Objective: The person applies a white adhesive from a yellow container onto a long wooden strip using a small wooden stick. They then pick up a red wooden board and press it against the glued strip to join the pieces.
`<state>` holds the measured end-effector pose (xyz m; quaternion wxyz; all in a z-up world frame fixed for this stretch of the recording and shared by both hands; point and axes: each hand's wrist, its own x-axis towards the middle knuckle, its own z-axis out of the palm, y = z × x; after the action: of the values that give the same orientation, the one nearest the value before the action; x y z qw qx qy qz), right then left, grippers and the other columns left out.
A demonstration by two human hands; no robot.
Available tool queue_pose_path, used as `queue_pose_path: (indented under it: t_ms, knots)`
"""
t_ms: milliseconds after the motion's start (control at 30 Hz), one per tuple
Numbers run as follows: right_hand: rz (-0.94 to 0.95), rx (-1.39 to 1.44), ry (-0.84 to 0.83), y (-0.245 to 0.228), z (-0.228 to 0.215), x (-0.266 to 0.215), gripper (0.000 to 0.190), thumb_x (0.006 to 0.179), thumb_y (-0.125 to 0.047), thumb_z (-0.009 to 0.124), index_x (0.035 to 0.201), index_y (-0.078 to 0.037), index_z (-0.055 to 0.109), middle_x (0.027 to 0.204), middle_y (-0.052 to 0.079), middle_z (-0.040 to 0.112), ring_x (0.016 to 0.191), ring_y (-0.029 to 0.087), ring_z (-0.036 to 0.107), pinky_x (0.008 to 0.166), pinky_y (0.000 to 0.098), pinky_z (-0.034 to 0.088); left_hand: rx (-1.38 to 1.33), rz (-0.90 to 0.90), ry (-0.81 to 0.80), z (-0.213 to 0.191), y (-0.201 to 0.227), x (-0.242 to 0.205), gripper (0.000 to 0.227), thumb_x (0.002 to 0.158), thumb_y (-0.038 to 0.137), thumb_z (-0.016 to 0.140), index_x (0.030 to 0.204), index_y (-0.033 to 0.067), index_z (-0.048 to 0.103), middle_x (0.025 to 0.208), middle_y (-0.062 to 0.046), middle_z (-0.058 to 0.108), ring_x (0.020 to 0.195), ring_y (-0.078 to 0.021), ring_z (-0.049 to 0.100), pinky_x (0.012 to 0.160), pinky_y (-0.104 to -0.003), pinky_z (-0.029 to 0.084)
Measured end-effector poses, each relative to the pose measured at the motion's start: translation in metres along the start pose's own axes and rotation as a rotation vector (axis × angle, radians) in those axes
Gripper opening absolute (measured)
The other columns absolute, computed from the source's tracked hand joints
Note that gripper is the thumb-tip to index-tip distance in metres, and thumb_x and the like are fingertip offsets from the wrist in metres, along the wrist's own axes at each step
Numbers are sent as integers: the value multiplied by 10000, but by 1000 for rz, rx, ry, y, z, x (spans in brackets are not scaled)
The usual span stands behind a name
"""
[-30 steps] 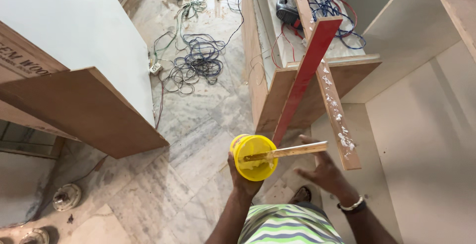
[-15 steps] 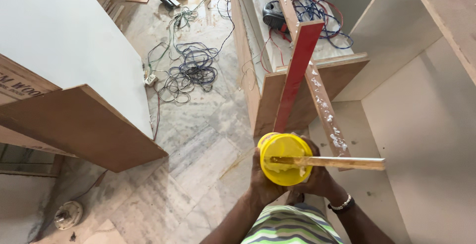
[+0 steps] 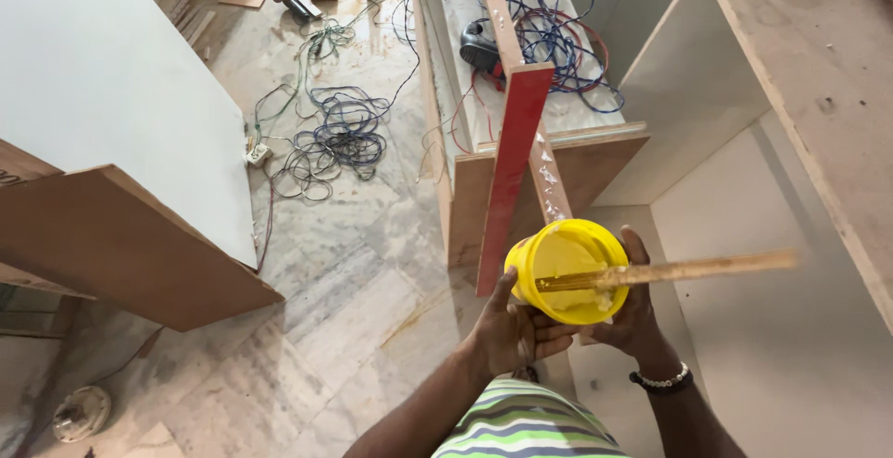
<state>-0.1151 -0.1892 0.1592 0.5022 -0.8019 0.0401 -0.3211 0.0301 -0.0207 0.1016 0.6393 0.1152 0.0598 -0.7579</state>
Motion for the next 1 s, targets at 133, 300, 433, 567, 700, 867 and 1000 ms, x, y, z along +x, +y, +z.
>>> queue_pose_path:
  t_ms: [133,300,433,567,700,867,1000]
  knots:
    - [-89,-234,-30,-3,-16,7,1549,555,-719,825,1643,-1,-11,1476,158,503,1303,253,582,1163,419,446,-13,-8,70,20,-8,4,1068,825,882,572,1372,-35,589,1163,-178,713,1023,-284,726,939,-426,586]
    - [-51,-68,5,-11,-17,10,1604,568,-748,820,1636,14,-103,1510,175,473,1363,272,554,1168,418,466,-10,-9,85,28,-10,15,1074,811,898,579,1331,-42,609,1084,-170,736,956,-269,735,897,-399,599]
    - [-74,-128,50,-14,-14,9,1550,629,-680,858,1636,-11,-113,1568,196,444,1388,282,557,1203,442,436,-56,-28,19,21,-10,23,1084,850,893,586,1329,-80,598,1101,-206,735,940,-287,724,890,-397,605]
    - [8,98,143,-4,-16,3,1480,658,-603,924,1627,-21,-30,1480,170,499,1325,271,585,1111,434,533,-34,-56,10,18,-14,27,1006,889,847,609,1331,-56,597,1109,-203,725,1013,-298,732,893,-425,608]
    - [34,256,212,5,-27,-3,1378,681,-593,908,1665,-25,126,1523,135,475,1396,262,532,1139,418,514,97,-95,13,19,-21,26,883,938,768,589,1320,-29,598,1166,-202,730,1059,-303,727,899,-408,615]
    - [65,376,316,11,-53,-4,1293,714,-596,907,1645,-27,212,1549,110,464,1436,245,508,1175,407,487,156,-83,-3,7,-27,21,671,1049,621,599,1321,8,572,1150,-184,715,1064,-301,728,915,-421,618]
    - [-32,299,436,0,-113,17,1008,909,-497,855,1633,-34,328,1499,73,505,1389,188,549,1193,367,501,138,15,156,-18,-23,25,639,982,610,626,1251,32,582,1076,-142,727,972,-279,733,848,-419,630]
